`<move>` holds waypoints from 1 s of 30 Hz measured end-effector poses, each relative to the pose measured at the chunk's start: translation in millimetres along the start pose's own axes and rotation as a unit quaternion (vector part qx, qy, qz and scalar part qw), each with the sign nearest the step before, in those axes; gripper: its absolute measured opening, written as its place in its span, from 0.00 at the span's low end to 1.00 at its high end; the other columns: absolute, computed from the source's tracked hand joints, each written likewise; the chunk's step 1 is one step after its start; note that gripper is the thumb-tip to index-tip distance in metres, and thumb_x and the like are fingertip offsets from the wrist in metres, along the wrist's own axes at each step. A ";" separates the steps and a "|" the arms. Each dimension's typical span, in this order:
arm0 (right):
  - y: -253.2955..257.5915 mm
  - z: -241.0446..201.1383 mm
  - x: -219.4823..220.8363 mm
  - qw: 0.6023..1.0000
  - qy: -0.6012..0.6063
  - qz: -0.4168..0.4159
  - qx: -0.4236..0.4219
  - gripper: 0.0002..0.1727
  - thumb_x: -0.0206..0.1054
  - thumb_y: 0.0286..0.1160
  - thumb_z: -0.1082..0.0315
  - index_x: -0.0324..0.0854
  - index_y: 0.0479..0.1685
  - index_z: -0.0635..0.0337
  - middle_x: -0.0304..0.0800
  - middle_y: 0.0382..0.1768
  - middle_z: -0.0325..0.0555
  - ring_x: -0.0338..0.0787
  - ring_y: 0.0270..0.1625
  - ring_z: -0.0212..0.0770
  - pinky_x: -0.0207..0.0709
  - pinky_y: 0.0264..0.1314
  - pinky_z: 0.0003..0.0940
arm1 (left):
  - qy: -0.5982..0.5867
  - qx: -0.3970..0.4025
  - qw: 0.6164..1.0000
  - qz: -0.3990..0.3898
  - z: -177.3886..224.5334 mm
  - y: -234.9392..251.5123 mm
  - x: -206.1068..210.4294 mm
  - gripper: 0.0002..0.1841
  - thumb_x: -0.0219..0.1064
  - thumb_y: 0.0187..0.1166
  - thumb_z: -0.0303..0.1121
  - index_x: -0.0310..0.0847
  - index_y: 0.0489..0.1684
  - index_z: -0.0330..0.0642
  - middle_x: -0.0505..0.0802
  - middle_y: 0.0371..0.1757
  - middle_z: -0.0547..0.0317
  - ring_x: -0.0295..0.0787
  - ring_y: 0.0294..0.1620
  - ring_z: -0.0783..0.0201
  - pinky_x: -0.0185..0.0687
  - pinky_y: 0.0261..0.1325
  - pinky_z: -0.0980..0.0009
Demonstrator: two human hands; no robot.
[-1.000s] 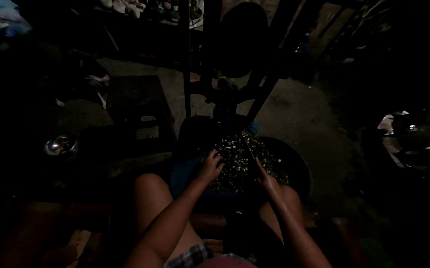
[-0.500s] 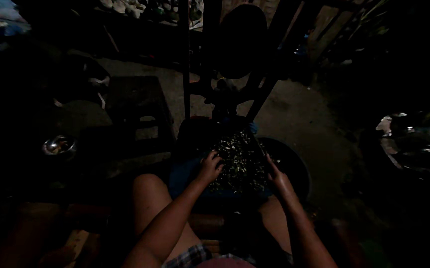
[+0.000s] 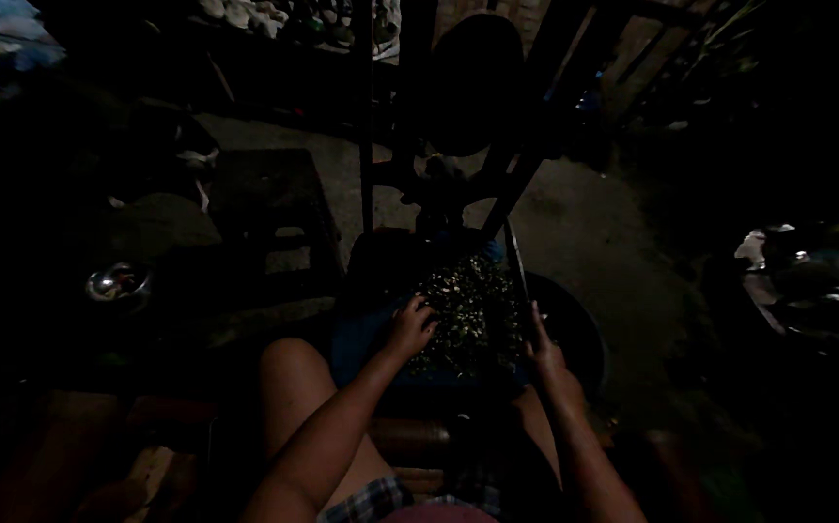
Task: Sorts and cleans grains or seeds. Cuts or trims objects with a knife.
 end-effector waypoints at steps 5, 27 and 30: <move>6.3 7.1 5.1 0.997 -0.020 -0.074 0.022 0.38 0.51 0.93 0.65 0.36 0.98 0.39 0.87 0.65 0.68 0.90 0.60 0.65 0.78 0.67 0.62 | 0.000 -0.007 1.000 -0.008 1.9 -1.2 0.0 0.19 0.60 0.89 0.41 0.85 0.69 0.43 0.74 0.87 0.47 0.72 0.85 0.47 0.62 0.87 0.47; -10.4 24.6 6.0 0.992 -0.056 -0.078 0.082 0.37 0.47 0.94 0.59 0.33 0.97 0.26 0.88 0.65 0.63 0.92 0.58 0.64 0.80 0.60 0.66 | 0.005 0.000 1.000 -0.006 0.9 0.8 1.2 0.19 0.61 0.88 0.41 0.85 0.69 0.42 0.75 0.86 0.45 0.74 0.83 0.47 0.66 0.86 0.48; -0.8 17.6 -11.7 0.999 0.037 -0.014 0.023 0.36 0.47 0.93 0.67 0.39 0.98 0.40 0.85 0.67 0.68 0.90 0.61 0.64 0.79 0.66 0.61 | -0.002 0.003 1.000 -0.002 -0.1 0.5 2.3 0.19 0.62 0.88 0.41 0.85 0.69 0.40 0.74 0.85 0.43 0.74 0.83 0.45 0.66 0.85 0.47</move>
Point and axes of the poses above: each hand's wrist, its own y-axis towards the middle knuckle, its own x-axis out of the palm, z = x × y, the point moved 10 cm from there along y, towards the middle knuckle
